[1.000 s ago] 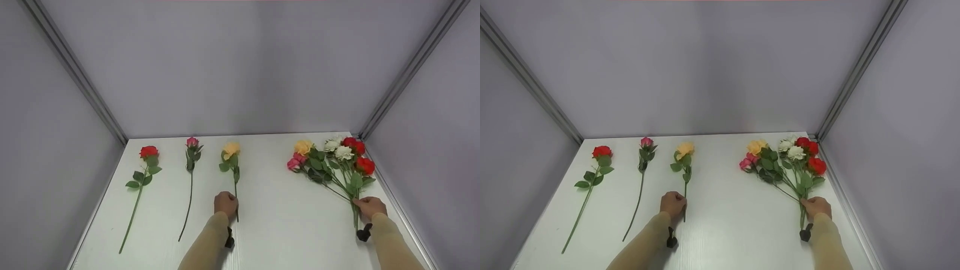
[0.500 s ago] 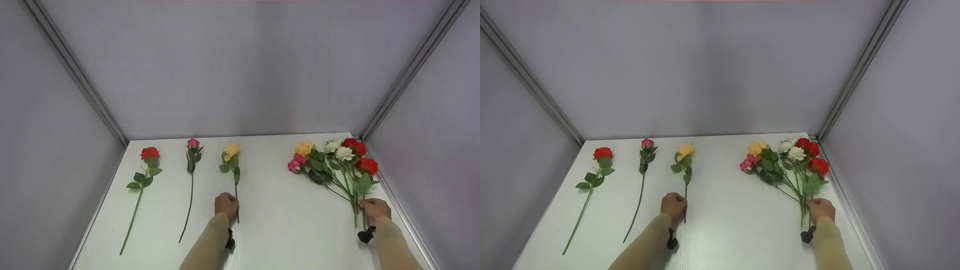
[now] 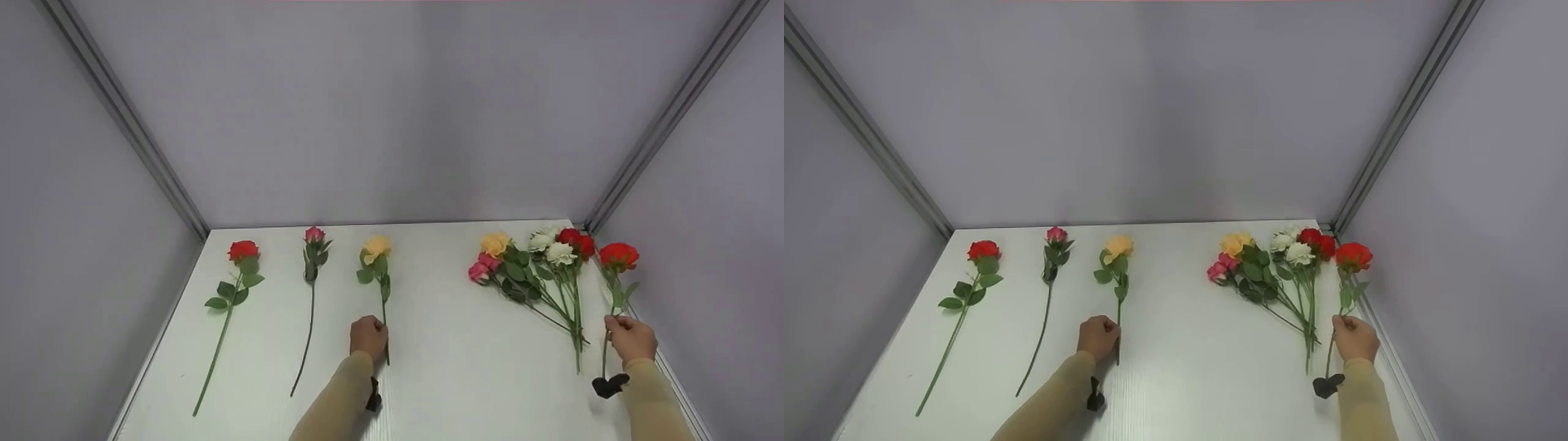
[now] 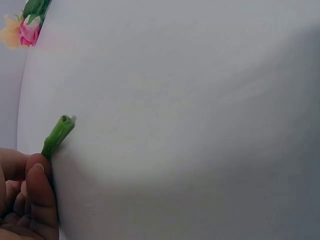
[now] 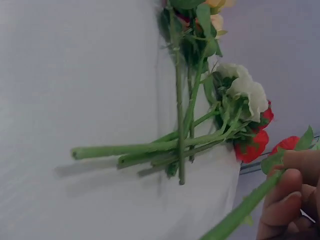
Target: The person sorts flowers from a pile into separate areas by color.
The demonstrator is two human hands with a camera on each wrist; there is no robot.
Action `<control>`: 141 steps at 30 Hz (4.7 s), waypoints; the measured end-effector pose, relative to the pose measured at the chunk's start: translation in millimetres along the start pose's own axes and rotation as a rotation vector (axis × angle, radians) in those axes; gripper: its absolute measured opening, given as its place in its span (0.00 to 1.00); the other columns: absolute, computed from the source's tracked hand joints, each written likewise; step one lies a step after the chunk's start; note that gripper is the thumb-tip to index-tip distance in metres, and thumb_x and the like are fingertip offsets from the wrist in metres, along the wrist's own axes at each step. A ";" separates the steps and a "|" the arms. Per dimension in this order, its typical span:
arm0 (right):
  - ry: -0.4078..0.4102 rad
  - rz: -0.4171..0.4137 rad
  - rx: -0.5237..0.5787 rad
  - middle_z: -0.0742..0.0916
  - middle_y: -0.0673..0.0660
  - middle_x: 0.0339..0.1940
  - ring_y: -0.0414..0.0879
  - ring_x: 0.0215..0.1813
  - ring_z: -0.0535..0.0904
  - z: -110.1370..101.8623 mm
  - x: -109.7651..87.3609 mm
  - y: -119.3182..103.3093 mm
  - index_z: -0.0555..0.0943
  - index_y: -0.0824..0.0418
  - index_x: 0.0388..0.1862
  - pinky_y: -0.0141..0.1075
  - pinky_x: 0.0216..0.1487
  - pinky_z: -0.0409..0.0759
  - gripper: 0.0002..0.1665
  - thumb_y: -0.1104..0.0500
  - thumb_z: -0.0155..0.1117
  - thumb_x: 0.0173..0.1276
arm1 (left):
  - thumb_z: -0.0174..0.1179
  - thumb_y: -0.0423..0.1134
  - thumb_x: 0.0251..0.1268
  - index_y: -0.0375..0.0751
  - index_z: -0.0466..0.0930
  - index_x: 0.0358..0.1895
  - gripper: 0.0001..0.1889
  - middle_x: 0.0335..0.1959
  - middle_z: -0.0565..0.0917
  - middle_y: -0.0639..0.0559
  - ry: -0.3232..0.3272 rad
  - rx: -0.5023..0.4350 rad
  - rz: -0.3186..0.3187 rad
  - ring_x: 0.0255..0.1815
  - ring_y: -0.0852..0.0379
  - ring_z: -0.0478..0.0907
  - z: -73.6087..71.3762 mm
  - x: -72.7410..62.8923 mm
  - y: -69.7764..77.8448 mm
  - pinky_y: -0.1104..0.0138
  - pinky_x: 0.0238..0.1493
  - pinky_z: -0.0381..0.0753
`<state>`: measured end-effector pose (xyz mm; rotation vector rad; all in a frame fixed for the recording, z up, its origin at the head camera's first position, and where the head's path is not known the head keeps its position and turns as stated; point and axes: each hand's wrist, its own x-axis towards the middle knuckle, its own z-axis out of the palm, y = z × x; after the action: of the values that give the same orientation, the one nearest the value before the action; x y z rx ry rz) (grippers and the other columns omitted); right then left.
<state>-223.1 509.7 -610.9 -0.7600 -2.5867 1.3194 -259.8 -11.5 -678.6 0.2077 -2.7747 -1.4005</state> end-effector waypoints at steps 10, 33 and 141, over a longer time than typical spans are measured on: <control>-0.052 -0.129 0.284 0.81 0.54 0.33 0.41 0.30 0.80 24.3 -14.4 -61.3 0.77 0.72 0.50 0.31 0.33 0.80 0.23 0.51 0.60 0.71 | 0.60 0.33 0.62 0.42 0.80 0.28 0.05 0.23 0.78 0.56 0.080 -0.062 0.106 0.26 0.60 0.74 -3.8 -8.1 29.2 0.66 0.30 0.75; -0.365 -0.277 0.319 0.84 0.61 0.32 0.47 0.30 0.84 153.3 -59.4 -156.5 0.80 0.69 0.44 0.35 0.32 0.82 0.13 0.59 0.64 0.68 | 0.63 0.46 0.64 0.47 0.85 0.32 0.08 0.21 0.78 0.63 -0.241 -0.219 0.210 0.22 0.66 0.73 59.5 -54.1 121.7 0.71 0.25 0.75; -0.104 -0.549 -0.517 0.83 0.64 0.39 0.63 0.44 0.80 74.2 -0.1 -7.9 0.83 0.67 0.42 0.56 0.44 0.75 0.08 0.64 0.61 0.68 | 0.63 0.39 0.64 0.46 0.76 0.23 0.12 0.16 0.78 0.57 -0.264 -0.100 -0.020 0.15 0.61 0.75 112.3 -40.3 79.6 0.67 0.19 0.73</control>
<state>-251.3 452.4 -649.5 0.0016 -2.9396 0.5526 -237.7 130.2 -680.1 0.0515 -2.9001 -1.6800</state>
